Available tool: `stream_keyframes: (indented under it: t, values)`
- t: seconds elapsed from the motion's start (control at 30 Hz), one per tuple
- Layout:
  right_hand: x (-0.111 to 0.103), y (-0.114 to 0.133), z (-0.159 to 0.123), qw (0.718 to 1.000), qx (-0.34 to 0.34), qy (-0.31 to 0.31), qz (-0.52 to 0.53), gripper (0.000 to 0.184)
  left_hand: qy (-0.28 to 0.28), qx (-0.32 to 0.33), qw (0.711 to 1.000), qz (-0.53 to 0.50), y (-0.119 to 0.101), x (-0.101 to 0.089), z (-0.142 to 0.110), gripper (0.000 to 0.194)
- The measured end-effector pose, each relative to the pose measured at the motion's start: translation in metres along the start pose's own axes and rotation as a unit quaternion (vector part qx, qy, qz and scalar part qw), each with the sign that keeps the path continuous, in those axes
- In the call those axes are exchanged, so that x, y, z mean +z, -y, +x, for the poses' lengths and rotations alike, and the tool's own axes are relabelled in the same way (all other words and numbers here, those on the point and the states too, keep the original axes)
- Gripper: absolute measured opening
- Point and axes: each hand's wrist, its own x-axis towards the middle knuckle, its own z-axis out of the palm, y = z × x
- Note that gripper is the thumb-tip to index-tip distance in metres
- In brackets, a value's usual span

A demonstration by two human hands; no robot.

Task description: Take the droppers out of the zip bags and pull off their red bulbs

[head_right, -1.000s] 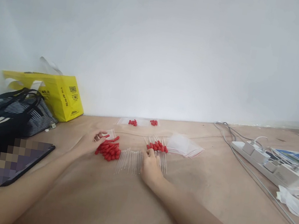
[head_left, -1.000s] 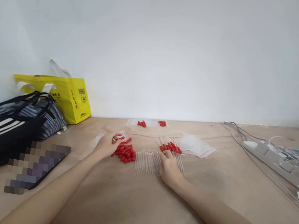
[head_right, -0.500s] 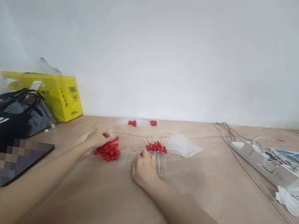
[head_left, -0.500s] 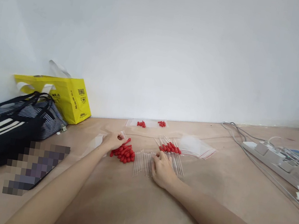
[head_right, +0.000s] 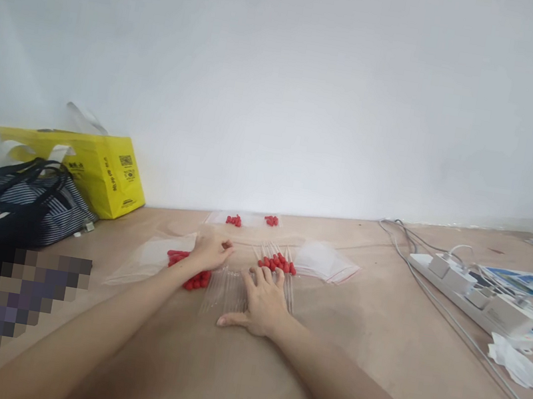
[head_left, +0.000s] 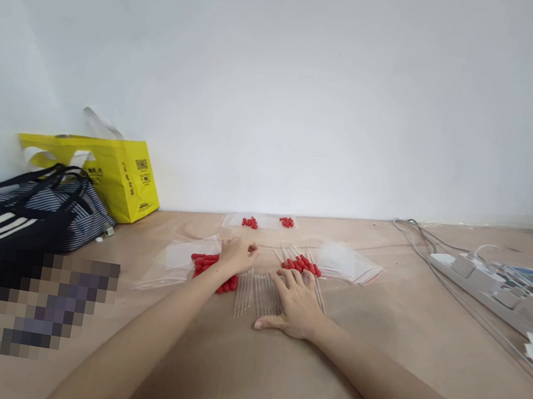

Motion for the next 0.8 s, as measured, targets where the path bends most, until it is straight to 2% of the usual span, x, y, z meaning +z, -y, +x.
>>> stream_keyframes:
  t: [0.23, 0.43, 0.63, 0.8]
  values:
    - [0.006, -0.003, 0.01, 1.0, -0.002, -0.026, -0.01, 0.088, 0.086, -0.04, 0.996, 0.0, -0.034, 0.029, 0.025, 0.024]
    - [-0.007, -0.005, -0.003, 0.999, 0.0, -0.035, 0.012, 0.065, 0.122, -0.069, 0.99, -0.007, -0.06, 0.033, 0.033, 0.029]
    - [-0.019, -0.032, -0.027, 0.999, 0.024, -0.017, 0.023, 0.088, 0.168, -0.087, 0.982, 0.01, -0.073, 0.032, 0.037, 0.024]
    - [-0.013, -0.042, -0.024, 0.997, 0.07, 0.0, 0.044, 0.094, 0.183, -0.092, 0.979, 0.003, -0.078, 0.036, 0.042, 0.025]
